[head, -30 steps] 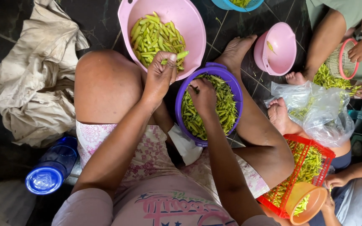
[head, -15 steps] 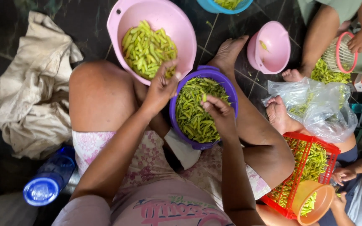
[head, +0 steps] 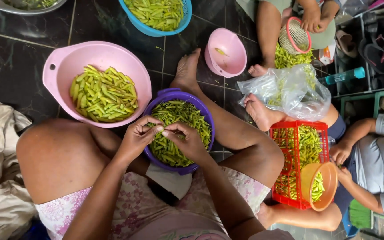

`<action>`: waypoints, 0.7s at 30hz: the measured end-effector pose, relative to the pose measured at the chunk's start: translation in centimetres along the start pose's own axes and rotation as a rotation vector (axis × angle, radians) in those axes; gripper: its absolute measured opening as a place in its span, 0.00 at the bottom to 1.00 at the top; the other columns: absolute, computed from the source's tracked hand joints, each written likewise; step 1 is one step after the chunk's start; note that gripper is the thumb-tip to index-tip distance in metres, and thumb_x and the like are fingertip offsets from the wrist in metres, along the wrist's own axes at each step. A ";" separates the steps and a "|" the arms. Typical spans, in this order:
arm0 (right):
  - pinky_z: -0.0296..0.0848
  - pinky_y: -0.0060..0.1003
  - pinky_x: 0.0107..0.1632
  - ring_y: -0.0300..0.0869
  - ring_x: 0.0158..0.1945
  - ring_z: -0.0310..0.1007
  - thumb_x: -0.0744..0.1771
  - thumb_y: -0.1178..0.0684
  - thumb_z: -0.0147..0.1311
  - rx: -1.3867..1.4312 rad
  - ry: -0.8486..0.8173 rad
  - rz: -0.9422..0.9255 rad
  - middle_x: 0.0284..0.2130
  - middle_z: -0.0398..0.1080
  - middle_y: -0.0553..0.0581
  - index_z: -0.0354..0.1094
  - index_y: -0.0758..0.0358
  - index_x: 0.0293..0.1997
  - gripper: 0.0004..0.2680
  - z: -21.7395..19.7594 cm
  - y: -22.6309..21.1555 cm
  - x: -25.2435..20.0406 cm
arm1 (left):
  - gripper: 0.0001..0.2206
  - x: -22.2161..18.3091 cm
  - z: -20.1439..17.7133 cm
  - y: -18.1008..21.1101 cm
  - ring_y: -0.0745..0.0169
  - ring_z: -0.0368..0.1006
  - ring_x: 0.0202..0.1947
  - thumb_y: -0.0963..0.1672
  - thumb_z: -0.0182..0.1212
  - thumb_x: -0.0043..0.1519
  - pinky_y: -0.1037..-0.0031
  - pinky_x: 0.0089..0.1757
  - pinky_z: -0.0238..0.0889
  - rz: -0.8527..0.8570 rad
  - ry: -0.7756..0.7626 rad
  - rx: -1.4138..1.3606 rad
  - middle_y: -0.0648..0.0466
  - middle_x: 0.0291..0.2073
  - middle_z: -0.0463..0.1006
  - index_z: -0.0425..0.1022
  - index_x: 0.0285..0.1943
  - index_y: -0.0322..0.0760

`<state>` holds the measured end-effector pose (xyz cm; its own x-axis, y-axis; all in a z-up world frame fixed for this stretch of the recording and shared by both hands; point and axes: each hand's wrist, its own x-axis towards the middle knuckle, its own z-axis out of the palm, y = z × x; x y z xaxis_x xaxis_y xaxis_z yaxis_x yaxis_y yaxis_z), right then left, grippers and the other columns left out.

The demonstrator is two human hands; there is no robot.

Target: Snapping the ends off green beans and sorting them into bowls while sitting on the floor.

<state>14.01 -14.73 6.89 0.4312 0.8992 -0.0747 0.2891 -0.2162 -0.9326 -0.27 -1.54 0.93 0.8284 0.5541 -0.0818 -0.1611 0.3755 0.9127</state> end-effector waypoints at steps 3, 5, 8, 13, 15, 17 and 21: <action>0.77 0.46 0.52 0.46 0.47 0.79 0.72 0.56 0.60 0.007 0.010 -0.008 0.38 0.78 0.61 0.78 0.63 0.51 0.05 0.1 0.5 0.0 | 0.05 0.1 -0.2 -0.1 0.81 0.54 0.13 0.39 0.58 0.69 0.84 0.25 0.51 0.015 0.014 0.004 0.56 0.07 0.67 0.75 0.48 0.28; 0.77 0.46 0.53 0.45 0.47 0.78 0.72 0.56 0.61 0.008 0.024 -0.005 0.38 0.78 0.60 0.78 0.63 0.51 0.05 0.2 -0.1 0.1 | 0.05 0.1 -0.1 0.5 0.81 0.54 0.13 0.39 0.58 0.69 0.84 0.26 0.51 0.011 0.019 -0.005 0.56 0.08 0.68 0.75 0.48 0.28; 0.76 0.47 0.53 0.45 0.48 0.77 0.72 0.55 0.61 0.009 0.039 -0.002 0.39 0.77 0.60 0.77 0.64 0.51 0.06 0.7 -0.2 0.5 | 0.05 0.0 -0.2 1.0 0.81 0.55 0.14 0.39 0.58 0.69 0.83 0.26 0.52 0.016 0.024 -0.004 0.56 0.09 0.69 0.73 0.48 0.28; 0.77 0.46 0.49 0.47 0.44 0.79 0.72 0.56 0.59 -0.030 0.063 -0.138 0.35 0.76 0.59 0.76 0.64 0.46 0.04 2.2 -0.7 -0.2 | 0.05 -0.4 -0.4 0.6 0.79 0.56 0.13 0.40 0.59 0.70 0.81 0.29 0.58 0.056 0.062 0.007 0.55 0.09 0.67 0.73 0.44 0.29; 0.75 0.47 0.49 0.47 0.42 0.77 0.73 0.59 0.55 -0.124 0.108 -0.229 0.34 0.74 0.60 0.74 0.66 0.46 0.03 2.4 -2.1 -0.5 | 0.06 -0.3 -0.4 0.8 0.79 0.56 0.13 0.41 0.58 0.71 0.81 0.30 0.60 0.094 0.020 0.010 0.56 0.09 0.67 0.74 0.41 0.32; 0.75 0.49 0.49 0.49 0.42 0.76 0.73 0.60 0.53 -0.145 0.093 -0.272 0.35 0.73 0.60 0.73 0.66 0.45 0.04 2.6 -2.6 -0.6 | 0.05 -0.7 -0.2 1.3 0.81 0.56 0.14 0.40 0.58 0.70 0.82 0.31 0.62 0.069 0.031 -0.036 0.59 0.09 0.65 0.74 0.40 0.33; 0.74 0.51 0.51 0.48 0.45 0.75 0.73 0.60 0.52 -0.083 0.073 -0.328 0.36 0.73 0.59 0.72 0.65 0.44 0.04 2.3 -0.6 -0.6 | 0.07 -1.1 0.1 2.4 0.82 0.56 0.15 0.42 0.58 0.70 0.79 0.35 0.68 0.017 0.004 -0.122 0.64 0.10 0.62 0.75 0.38 0.36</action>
<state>11.59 -14.30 6.66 0.3630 0.8969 0.2526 0.4898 0.0470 -0.8706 -1.51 -1.30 3.24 0.8231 0.5637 -0.0685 -0.2392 0.4536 0.8585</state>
